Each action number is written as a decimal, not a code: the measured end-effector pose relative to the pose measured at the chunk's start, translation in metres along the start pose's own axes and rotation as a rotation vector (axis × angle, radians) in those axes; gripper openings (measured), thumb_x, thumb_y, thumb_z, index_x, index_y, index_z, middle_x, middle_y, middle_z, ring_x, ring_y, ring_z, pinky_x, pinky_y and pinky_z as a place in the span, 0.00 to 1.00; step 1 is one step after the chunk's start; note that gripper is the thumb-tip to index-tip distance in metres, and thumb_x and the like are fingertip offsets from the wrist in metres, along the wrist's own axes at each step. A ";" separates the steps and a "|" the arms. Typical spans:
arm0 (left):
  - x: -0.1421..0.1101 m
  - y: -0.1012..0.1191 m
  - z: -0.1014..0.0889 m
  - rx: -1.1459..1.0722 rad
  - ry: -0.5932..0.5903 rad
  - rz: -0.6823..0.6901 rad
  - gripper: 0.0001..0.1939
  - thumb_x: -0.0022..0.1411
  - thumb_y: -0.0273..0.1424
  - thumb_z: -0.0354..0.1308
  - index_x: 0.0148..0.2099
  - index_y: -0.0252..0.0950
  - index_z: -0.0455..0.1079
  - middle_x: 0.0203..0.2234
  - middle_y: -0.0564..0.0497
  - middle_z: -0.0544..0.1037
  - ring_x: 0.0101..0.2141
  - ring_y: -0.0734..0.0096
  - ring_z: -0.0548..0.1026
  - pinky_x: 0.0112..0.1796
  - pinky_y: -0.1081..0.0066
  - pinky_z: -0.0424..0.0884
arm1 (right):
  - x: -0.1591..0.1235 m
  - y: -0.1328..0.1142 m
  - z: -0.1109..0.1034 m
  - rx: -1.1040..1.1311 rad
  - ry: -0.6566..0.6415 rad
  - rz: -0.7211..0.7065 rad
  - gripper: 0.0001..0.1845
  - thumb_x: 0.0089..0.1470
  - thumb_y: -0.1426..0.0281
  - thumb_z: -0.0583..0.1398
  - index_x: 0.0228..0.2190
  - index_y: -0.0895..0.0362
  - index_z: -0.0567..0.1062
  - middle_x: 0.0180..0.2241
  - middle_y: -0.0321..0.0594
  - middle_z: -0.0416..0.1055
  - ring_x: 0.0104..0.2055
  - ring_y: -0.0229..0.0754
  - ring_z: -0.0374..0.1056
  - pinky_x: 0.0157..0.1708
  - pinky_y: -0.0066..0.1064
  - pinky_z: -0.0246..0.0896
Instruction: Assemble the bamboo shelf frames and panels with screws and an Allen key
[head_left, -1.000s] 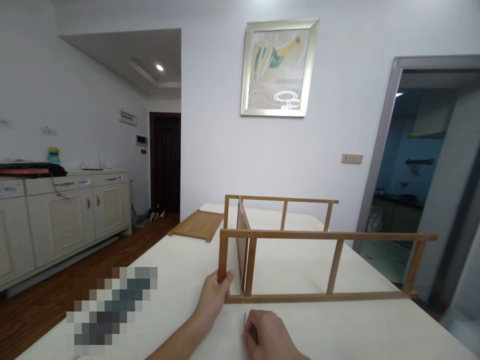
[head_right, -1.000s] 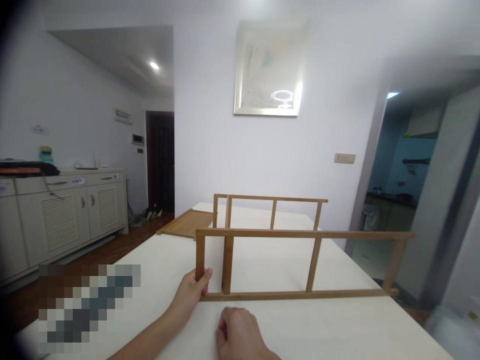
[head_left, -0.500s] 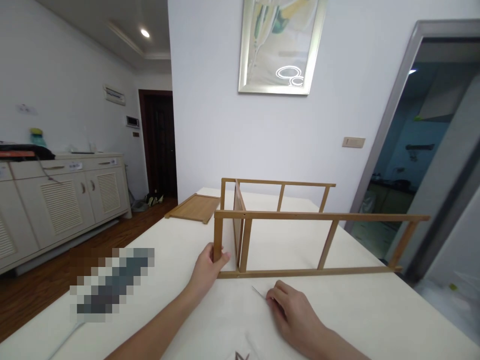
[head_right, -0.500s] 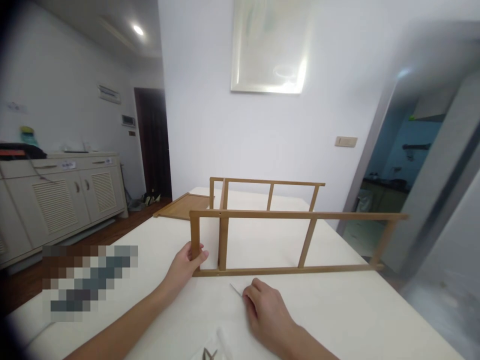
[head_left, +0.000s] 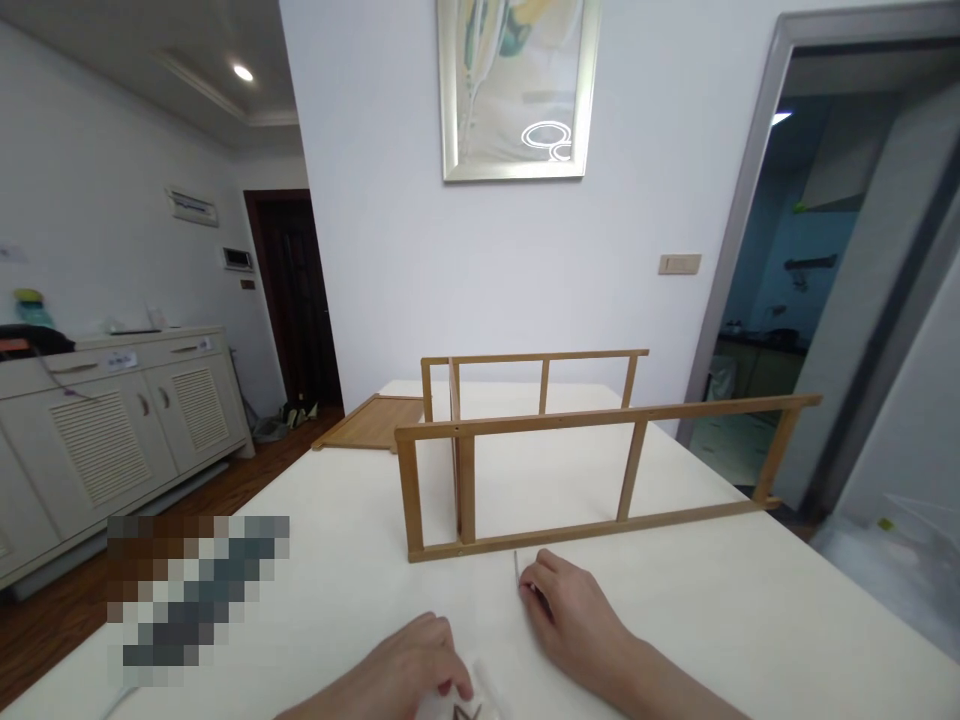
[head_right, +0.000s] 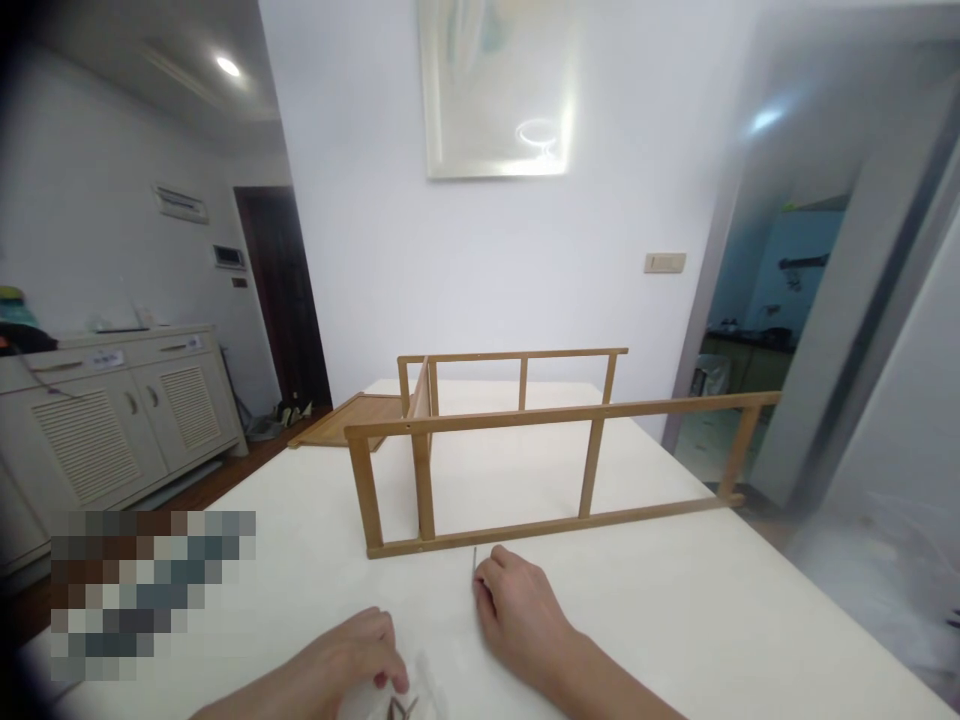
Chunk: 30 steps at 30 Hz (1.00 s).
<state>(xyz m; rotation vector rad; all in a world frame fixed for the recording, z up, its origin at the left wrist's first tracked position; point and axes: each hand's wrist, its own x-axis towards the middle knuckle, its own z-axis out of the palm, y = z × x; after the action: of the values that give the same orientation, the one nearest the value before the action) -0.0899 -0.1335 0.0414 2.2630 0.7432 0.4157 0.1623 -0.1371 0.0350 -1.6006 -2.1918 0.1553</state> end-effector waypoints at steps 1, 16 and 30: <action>-0.002 -0.011 0.006 0.021 -0.001 -0.031 0.11 0.50 0.39 0.64 0.38 0.45 0.76 0.31 0.51 0.72 0.34 0.65 0.68 0.35 0.71 0.62 | 0.000 0.000 0.000 0.002 0.001 -0.003 0.13 0.58 0.74 0.49 0.30 0.57 0.73 0.31 0.38 0.68 0.32 0.38 0.65 0.33 0.27 0.56; 0.037 -0.003 -0.029 0.049 -0.181 -0.076 0.22 0.47 0.38 0.68 0.48 0.51 0.74 0.40 0.52 0.66 0.46 0.62 0.65 0.49 0.66 0.60 | 0.001 0.003 0.003 -0.001 0.036 0.001 0.12 0.57 0.74 0.50 0.29 0.56 0.73 0.30 0.39 0.69 0.31 0.39 0.66 0.32 0.27 0.57; 0.042 -0.010 -0.002 0.028 0.151 -0.034 0.12 0.54 0.23 0.57 0.37 0.41 0.77 0.34 0.52 0.74 0.38 0.71 0.72 0.41 0.73 0.65 | -0.003 0.002 0.001 0.052 0.065 -0.013 0.10 0.52 0.75 0.53 0.35 0.55 0.71 0.32 0.39 0.69 0.32 0.40 0.65 0.32 0.30 0.57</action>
<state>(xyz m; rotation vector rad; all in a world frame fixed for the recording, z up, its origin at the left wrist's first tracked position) -0.0615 -0.1007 0.0389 2.2605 0.8677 0.5681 0.1645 -0.1386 0.0326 -1.5415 -2.1312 0.1535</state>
